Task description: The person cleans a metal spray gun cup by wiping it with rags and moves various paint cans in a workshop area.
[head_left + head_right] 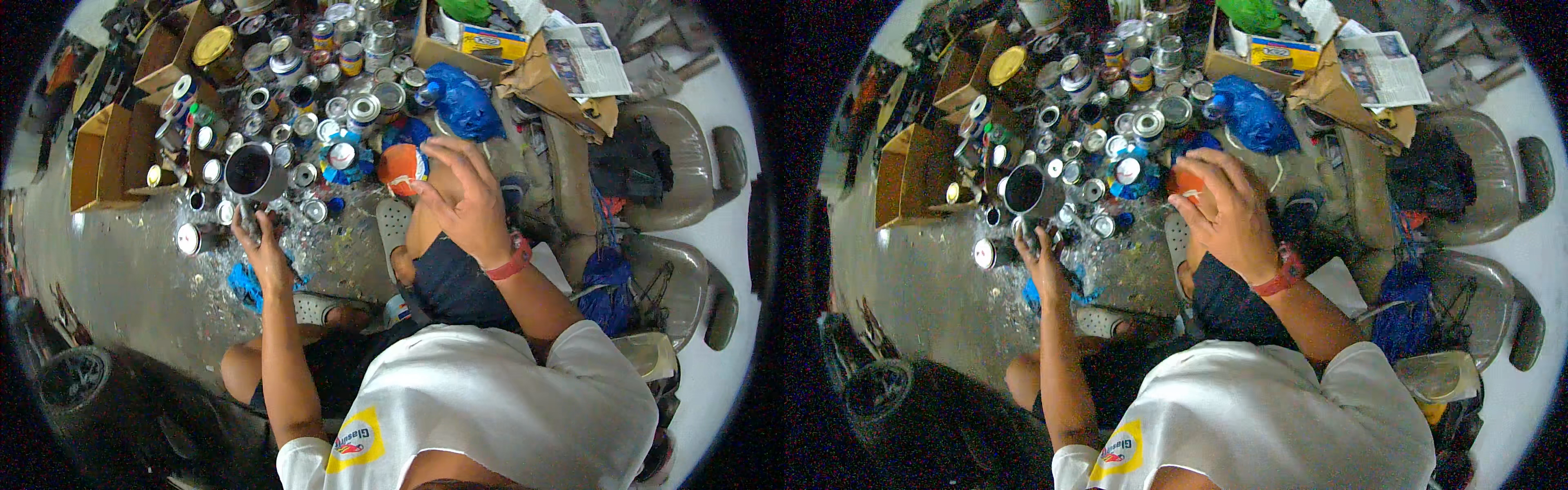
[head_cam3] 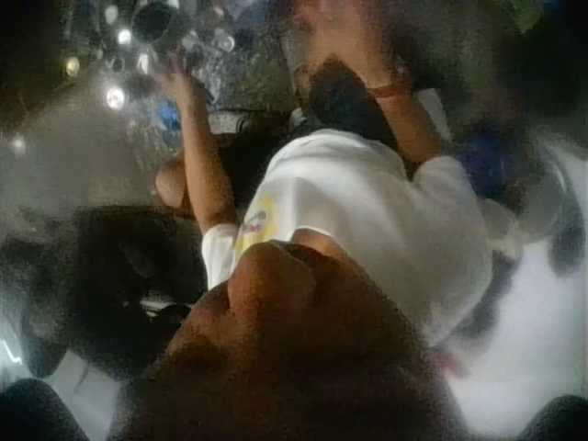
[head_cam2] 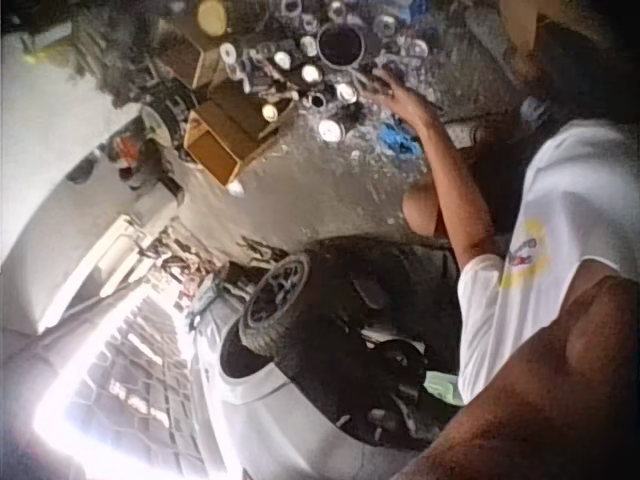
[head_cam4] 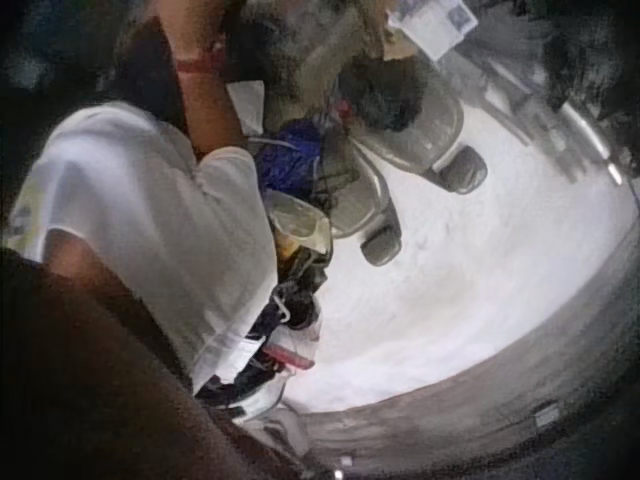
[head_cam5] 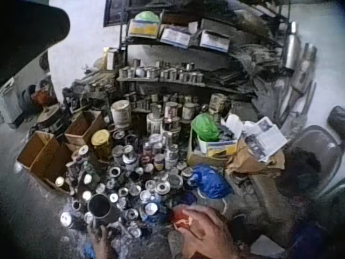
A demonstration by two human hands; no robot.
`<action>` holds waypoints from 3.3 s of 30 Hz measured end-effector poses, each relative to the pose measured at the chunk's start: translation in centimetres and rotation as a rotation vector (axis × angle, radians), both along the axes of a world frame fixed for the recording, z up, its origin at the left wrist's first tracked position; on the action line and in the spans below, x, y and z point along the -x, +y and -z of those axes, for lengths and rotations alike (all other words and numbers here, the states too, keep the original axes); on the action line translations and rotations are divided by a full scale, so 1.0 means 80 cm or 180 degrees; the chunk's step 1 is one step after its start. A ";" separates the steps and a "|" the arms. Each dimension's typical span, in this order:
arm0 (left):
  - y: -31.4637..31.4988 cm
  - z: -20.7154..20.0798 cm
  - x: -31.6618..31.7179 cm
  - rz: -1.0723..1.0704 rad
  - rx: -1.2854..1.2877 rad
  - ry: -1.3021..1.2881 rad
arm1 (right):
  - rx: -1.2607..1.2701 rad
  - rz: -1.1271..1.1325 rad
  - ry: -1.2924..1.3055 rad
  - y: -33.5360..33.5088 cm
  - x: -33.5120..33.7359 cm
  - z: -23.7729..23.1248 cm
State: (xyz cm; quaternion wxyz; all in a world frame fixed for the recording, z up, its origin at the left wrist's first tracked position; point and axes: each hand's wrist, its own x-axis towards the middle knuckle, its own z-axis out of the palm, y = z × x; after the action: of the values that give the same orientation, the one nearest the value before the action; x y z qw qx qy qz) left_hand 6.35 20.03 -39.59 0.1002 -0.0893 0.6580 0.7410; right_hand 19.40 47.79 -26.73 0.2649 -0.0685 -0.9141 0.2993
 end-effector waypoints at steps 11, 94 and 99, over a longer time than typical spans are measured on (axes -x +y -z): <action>-0.027 0.017 -0.010 -0.0065 0.0201 -0.0202 | 0.0312 -0.0475 0.0051 -0.043 0.023 0.011; -0.054 0.047 -0.005 -0.0556 0.0207 -0.0279 | 0.0267 -0.0578 0.0064 -0.063 0.044 0.010; -0.052 0.039 -0.004 -0.0598 0.0211 -0.0311 | 0.0139 -0.0593 -0.0004 -0.063 0.044 0.006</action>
State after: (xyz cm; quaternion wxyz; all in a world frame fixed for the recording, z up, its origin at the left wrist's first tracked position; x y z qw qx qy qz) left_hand 6.70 15.83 -42.70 0.0593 -0.1898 0.6652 0.7197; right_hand 15.88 42.76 -27.17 0.2337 0.0108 -0.9099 0.3426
